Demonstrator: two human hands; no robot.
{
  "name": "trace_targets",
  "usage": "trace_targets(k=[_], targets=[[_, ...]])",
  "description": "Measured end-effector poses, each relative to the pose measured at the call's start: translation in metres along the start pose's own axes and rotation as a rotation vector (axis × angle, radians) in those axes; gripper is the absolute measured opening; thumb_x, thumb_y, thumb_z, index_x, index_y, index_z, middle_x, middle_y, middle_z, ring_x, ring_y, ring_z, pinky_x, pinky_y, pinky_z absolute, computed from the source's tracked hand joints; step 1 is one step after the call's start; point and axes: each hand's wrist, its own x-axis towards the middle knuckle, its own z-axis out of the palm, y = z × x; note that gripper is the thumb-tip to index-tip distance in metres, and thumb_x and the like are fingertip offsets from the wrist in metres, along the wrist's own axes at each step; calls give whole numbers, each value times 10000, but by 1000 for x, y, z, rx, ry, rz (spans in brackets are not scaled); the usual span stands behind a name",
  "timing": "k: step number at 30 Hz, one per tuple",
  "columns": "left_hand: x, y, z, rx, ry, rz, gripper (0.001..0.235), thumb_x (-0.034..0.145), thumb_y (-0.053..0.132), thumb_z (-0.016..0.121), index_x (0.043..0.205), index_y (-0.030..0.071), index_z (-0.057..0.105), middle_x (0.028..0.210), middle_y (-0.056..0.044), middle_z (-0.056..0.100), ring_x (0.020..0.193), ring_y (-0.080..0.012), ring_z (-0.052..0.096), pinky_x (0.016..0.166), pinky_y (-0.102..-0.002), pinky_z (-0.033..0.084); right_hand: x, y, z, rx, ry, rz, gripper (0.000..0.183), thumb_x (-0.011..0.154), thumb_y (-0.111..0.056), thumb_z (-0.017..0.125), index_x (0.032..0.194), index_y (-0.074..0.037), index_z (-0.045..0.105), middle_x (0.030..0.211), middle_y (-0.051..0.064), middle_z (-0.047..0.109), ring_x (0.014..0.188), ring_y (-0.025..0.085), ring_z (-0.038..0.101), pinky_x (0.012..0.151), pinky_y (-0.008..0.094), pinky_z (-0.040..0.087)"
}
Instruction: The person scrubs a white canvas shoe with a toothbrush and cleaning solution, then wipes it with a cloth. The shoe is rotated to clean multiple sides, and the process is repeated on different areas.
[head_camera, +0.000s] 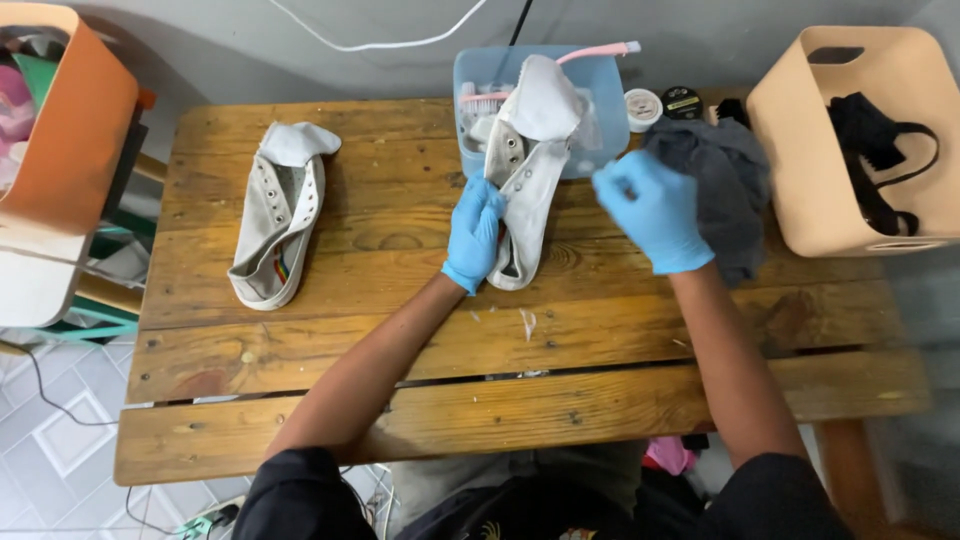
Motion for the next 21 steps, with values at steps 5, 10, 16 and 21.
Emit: trace_targets(k=[5, 10, 16, 21], targets=[[1, 16, 1, -12, -5, -8, 244, 1054, 203, 539, 857, 60, 553, 901, -121, 509, 934, -238, 552, 927, -451, 485, -4, -8, 5, 257, -95, 18, 232, 939, -88, 785, 805, -177, 618, 679, 29, 683, 676, 276, 699, 559, 353, 545], [-6, -18, 0, -12, 3, 20, 230, 1065, 184, 536, 886, 50, 588, 916, -121, 546, 950, -241, 578, 942, -434, 488, -8, -5, 1, 163, -57, -5, 227, 953, -108, 801, 839, -219, 640, 688, -17, 671, 683, 233, 707, 594, 323, 548], [-2, 31, 1, 31, 16, 42, 232, 1059, 184, 552, 1045, -32, 635, 1082, -240, 619, 1121, -310, 607, 1022, -531, 479, -11, 20, 13, 144, 37, 54, 190, 935, -102, 841, 895, -156, 664, 789, -20, 749, 735, 166, 743, 605, 263, 582], [2, 45, -1, -18, 8, 26, 223, 1062, 184, 548, 925, 26, 625, 946, -137, 574, 993, -229, 586, 972, -470, 496, 10, 12, 2, 169, -65, -13, 260, 993, -119, 787, 809, -209, 626, 657, -15, 654, 670, 243, 692, 592, 338, 542]])
